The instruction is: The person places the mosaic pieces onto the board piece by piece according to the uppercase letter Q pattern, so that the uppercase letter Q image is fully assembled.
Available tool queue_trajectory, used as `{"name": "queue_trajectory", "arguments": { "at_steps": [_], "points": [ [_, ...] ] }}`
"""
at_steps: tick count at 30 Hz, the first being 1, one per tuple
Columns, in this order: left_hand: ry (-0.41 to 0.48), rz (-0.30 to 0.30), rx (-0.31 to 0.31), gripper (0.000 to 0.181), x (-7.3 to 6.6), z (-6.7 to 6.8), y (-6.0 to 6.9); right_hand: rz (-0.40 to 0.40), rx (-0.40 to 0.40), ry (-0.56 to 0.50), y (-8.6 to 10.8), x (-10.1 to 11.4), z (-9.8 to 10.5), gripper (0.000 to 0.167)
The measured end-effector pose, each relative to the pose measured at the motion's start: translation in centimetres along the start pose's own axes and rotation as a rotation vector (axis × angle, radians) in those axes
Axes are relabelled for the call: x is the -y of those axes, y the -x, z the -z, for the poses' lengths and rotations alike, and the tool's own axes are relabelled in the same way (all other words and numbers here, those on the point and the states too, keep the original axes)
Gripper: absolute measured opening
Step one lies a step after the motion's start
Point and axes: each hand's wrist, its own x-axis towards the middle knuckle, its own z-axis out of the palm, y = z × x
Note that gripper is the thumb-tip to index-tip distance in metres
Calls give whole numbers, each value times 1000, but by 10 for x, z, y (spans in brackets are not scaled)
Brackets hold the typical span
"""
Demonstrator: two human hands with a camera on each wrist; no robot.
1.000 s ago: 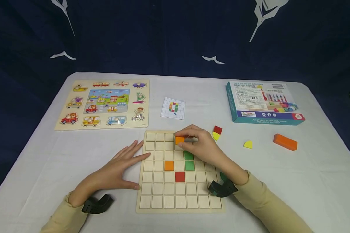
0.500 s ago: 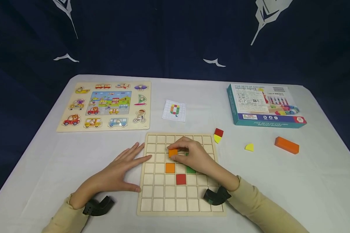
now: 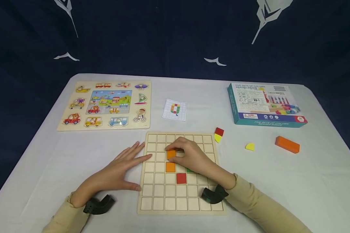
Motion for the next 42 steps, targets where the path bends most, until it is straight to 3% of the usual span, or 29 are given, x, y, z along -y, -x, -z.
{"name": "queue_trajectory", "arguments": {
  "at_steps": [21, 27, 31, 37, 42],
  "points": [
    [-10, -5, 2, 95, 0, 0, -1, 35, 16, -19, 0, 6, 6, 22],
    [-15, 8, 5, 95, -1, 0, 0, 46, -46, -39, 7, 10, 36, 21],
    [-13, 6, -2, 96, 0, 0, 1, 17, -109, -31, 13, 1, 61, 21],
    [-4, 2, -7, 97, 1, -1, 1, -71, -216, -23, 28, -24, 98, 21],
    [16, 2, -5, 96, 0, -1, 0, -233, -280, -59, 43, -51, 120, 25]
  ]
}}
